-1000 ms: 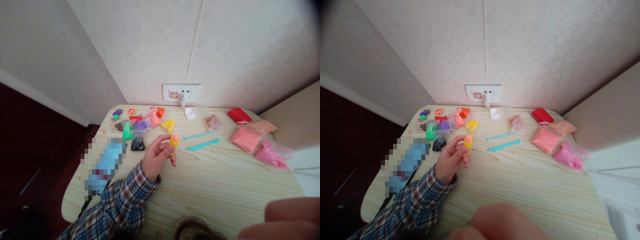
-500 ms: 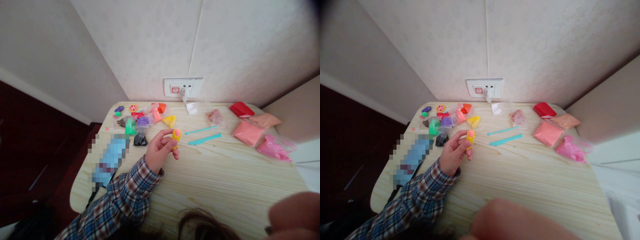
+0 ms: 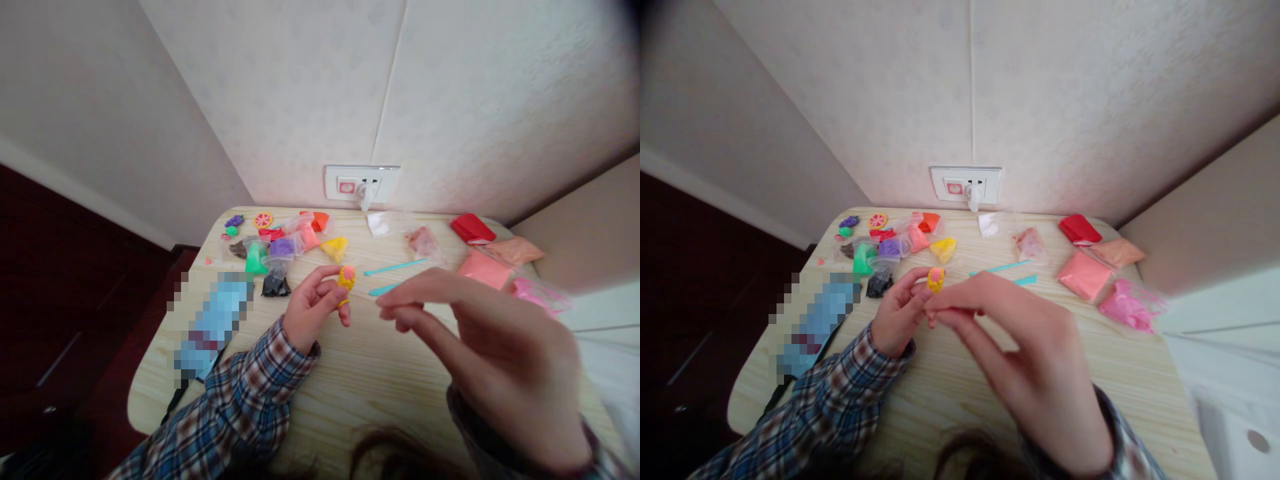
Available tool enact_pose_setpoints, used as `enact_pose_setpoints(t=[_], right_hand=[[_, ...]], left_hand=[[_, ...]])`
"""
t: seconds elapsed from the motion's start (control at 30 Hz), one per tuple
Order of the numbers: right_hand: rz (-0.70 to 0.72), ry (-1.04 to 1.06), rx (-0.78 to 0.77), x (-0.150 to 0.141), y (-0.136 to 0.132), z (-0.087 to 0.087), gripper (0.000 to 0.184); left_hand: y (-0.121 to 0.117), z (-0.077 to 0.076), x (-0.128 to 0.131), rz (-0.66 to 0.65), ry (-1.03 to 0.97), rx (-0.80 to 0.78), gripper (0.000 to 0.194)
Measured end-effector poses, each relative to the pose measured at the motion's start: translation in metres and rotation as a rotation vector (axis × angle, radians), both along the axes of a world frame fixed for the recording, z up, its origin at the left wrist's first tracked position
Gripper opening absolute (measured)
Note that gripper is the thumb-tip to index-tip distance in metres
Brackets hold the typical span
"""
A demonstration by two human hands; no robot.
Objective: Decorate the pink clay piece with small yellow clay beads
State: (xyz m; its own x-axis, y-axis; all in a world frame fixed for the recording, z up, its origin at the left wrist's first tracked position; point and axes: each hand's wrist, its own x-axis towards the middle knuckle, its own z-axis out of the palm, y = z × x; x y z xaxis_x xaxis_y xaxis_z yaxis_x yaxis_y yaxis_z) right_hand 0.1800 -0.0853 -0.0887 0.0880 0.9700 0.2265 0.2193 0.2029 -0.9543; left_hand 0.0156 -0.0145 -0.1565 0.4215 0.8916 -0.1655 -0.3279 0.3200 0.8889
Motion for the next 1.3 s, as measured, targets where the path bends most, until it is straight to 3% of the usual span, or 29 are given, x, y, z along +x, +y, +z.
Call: enact_pose_setpoints(t=[0.13,0.3,0.57,0.77,1.3], right_hand=[[-0.037,0.066,0.069,0.01,0.029,-0.022,0.009],[0.042,0.254,-0.002,0.009,0.032,-0.045,0.005],[0.153,0.331,-0.075,0.006,0.028,-0.051,0.01],[0.097,0.4,-0.136,0.005,0.028,-0.057,0.006],[0.136,0.42,-0.182,0.002,0.031,-0.054,0.008]], left_hand=[[-0.003,0.003,0.001,-0.064,-0.022,-0.018,0.046],[-0.007,0.009,0.002,-0.2,-0.053,-0.058,0.042],[-0.008,0.007,0.0,-0.274,-0.081,-0.115,0.036],[-0.006,0.006,-0.001,-0.27,-0.079,-0.141,0.039],[-0.006,0.001,-0.002,-0.297,-0.098,-0.157,0.043]])
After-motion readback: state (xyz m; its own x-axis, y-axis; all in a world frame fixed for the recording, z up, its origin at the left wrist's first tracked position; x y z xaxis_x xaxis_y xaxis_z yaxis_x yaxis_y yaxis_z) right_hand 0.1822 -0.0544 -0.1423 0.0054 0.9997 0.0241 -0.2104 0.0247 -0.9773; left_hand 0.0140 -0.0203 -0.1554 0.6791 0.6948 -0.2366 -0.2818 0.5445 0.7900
